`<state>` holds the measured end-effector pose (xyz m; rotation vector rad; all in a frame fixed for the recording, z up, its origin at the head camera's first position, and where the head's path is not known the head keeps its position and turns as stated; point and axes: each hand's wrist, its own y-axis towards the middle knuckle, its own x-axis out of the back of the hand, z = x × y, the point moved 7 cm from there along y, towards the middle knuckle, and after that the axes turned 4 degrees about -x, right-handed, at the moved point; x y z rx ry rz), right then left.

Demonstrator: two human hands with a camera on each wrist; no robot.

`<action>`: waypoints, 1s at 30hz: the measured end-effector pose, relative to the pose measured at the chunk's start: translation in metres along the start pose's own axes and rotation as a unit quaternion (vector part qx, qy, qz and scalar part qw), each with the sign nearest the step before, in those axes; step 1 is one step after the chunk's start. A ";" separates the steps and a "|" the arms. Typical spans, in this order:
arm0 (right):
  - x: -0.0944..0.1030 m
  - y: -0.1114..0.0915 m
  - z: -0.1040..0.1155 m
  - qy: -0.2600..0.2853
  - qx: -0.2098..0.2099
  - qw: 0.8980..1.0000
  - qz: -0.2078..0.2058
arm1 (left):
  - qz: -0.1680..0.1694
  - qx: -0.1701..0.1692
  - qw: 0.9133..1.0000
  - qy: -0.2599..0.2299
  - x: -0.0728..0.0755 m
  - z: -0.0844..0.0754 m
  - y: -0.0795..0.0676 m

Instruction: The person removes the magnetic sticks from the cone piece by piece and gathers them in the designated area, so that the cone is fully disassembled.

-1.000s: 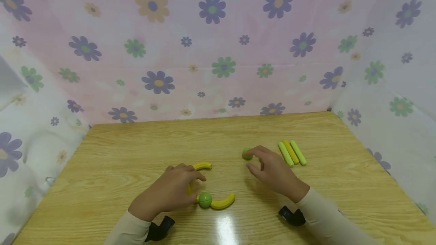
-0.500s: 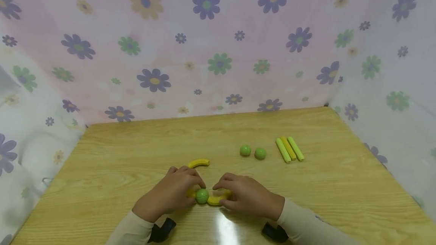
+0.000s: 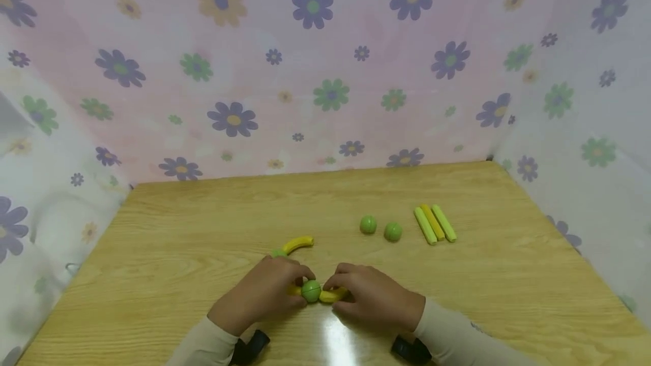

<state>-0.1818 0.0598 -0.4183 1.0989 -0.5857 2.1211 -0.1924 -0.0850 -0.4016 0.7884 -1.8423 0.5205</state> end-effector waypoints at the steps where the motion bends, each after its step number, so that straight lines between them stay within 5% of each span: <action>1: 0.000 0.000 0.000 0.002 -0.002 1.000 0.000 | -0.001 -0.001 1.000 -0.001 -0.001 -0.001 0.000; 23: 0.005 -0.004 -0.006 -0.023 -0.006 1.000 0.000 | 0.021 -0.002 0.999 -0.033 -0.008 -0.005 0.000; 30: 0.024 -0.016 -0.017 -0.052 -0.021 0.997 -0.062 | 0.010 -0.007 1.000 -0.009 -0.007 -0.007 0.002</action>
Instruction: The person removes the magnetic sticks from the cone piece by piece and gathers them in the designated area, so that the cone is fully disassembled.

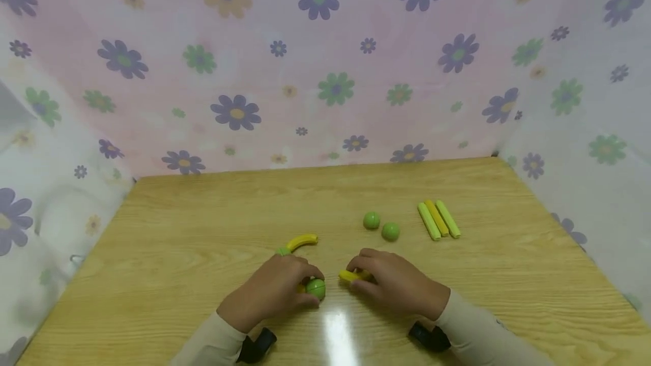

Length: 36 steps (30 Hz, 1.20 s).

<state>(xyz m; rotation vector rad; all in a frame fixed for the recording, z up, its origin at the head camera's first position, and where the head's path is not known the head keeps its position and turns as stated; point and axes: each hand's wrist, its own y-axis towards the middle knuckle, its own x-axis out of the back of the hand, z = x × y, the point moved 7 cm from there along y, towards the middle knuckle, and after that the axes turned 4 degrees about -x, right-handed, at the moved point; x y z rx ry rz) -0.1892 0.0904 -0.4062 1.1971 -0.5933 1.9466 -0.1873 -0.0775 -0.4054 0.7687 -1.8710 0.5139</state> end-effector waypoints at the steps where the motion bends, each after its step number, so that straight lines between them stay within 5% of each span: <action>1: 0.004 -0.001 -0.001 -0.002 0.002 1.000 -0.009 | 0.001 0.001 1.000 0.003 0.001 0.000 0.001; 9: 0.017 -0.015 -0.017 -0.028 -0.011 0.999 -0.032 | 0.005 0.009 1.000 -0.007 0.004 0.000 0.002; 16: 0.007 -0.023 -0.024 -0.015 -0.022 0.999 0.018 | 0.009 0.008 1.000 -0.013 0.003 0.000 0.000; 29: 0.007 -0.027 -0.025 -0.005 -0.024 1.000 0.014 | 0.006 0.008 1.000 -0.013 0.000 -0.001 0.000; 36: 0.021 -0.021 -0.014 -0.011 -0.006 0.999 -0.031 | -0.010 -0.005 1.000 0.019 0.004 -0.002 0.002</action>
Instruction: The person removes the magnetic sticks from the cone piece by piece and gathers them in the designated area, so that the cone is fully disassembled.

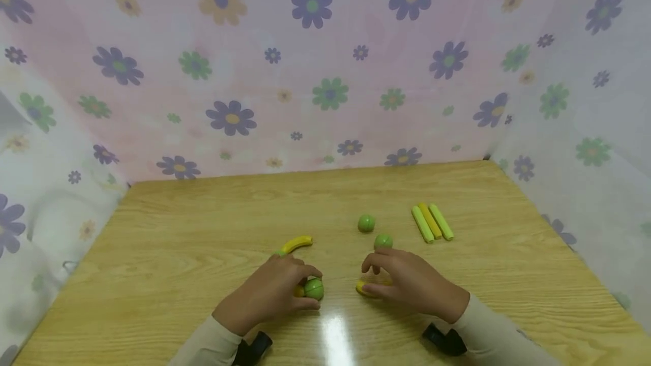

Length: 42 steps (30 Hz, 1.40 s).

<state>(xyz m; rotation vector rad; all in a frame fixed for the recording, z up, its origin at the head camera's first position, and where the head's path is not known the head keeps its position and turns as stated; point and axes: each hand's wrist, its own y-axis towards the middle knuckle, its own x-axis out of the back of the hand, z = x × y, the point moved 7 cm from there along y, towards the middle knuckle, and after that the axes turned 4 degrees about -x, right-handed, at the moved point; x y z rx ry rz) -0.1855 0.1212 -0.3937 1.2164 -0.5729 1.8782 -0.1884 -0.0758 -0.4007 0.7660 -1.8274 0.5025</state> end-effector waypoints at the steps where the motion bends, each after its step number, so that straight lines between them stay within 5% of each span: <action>1: 0.000 0.002 0.003 0.006 0.002 1.000 -0.004 | -0.003 0.001 1.000 0.006 0.002 0.001 -0.001; 9: -0.012 0.022 0.031 0.023 0.023 0.999 0.009 | -0.026 0.049 0.998 0.036 0.024 0.020 -0.012; 19: -0.041 0.041 0.059 0.000 0.036 0.997 0.062 | 0.025 0.079 0.996 -0.029 0.007 0.033 -0.015; 34: -0.052 0.044 0.062 -0.039 0.035 0.996 0.076 | 0.020 0.044 0.997 -0.059 0.005 0.026 -0.013; 42: -0.036 0.043 0.056 -0.028 0.040 0.997 0.061 | 0.013 0.043 0.998 -0.034 0.008 0.023 -0.011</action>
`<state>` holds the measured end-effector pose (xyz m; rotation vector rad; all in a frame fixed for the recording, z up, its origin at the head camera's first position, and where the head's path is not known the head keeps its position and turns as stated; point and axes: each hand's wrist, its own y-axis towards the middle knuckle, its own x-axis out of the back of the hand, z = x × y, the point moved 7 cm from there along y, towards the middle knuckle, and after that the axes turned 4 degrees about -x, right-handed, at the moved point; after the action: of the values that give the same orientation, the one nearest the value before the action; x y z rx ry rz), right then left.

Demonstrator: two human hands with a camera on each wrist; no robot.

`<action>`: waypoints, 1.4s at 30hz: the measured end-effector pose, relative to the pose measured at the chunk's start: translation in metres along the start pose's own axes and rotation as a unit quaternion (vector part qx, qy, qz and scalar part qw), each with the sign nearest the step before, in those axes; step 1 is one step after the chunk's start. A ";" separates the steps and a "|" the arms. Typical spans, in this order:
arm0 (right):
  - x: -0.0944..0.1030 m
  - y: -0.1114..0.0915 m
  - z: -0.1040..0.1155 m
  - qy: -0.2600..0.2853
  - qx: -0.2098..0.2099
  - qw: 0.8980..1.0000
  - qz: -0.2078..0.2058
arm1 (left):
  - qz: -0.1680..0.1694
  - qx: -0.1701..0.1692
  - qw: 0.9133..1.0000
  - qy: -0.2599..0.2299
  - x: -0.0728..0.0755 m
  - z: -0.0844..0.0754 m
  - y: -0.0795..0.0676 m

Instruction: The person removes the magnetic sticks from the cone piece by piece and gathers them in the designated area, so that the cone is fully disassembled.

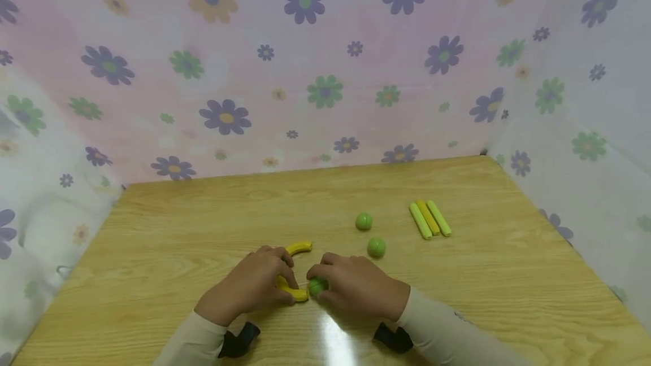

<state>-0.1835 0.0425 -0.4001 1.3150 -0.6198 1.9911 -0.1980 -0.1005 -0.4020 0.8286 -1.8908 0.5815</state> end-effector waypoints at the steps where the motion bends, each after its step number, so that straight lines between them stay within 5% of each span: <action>1: 0.005 -0.001 -0.002 0.005 -0.002 1.000 -0.008 | 0.000 0.000 1.000 -0.001 0.000 0.000 0.000; 9: 0.055 -0.018 -0.042 0.004 -0.035 0.989 -0.143 | 0.003 0.006 1.000 -0.015 0.000 0.000 -0.001; 14: 0.062 -0.028 -0.079 -0.036 -0.092 0.978 -0.185 | 0.007 0.008 1.000 -0.020 -0.001 0.002 -0.002; 25: 0.067 -0.034 -0.130 -0.032 -0.147 0.977 -0.153 | 0.000 -0.001 1.000 -0.021 0.003 0.000 -0.001; 36: 0.053 -0.032 -0.149 -0.016 -0.183 0.978 -0.095 | -0.004 -0.003 1.000 -0.024 0.000 0.000 0.000; 42: 0.051 -0.032 -0.150 -0.023 -0.181 0.978 -0.095 | -0.005 0.001 1.000 -0.026 -0.001 0.002 -0.001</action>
<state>-0.2656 0.1817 -0.4092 1.1506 -0.8037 1.6063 -0.1979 -0.1020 -0.4039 0.8616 -1.9320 0.5598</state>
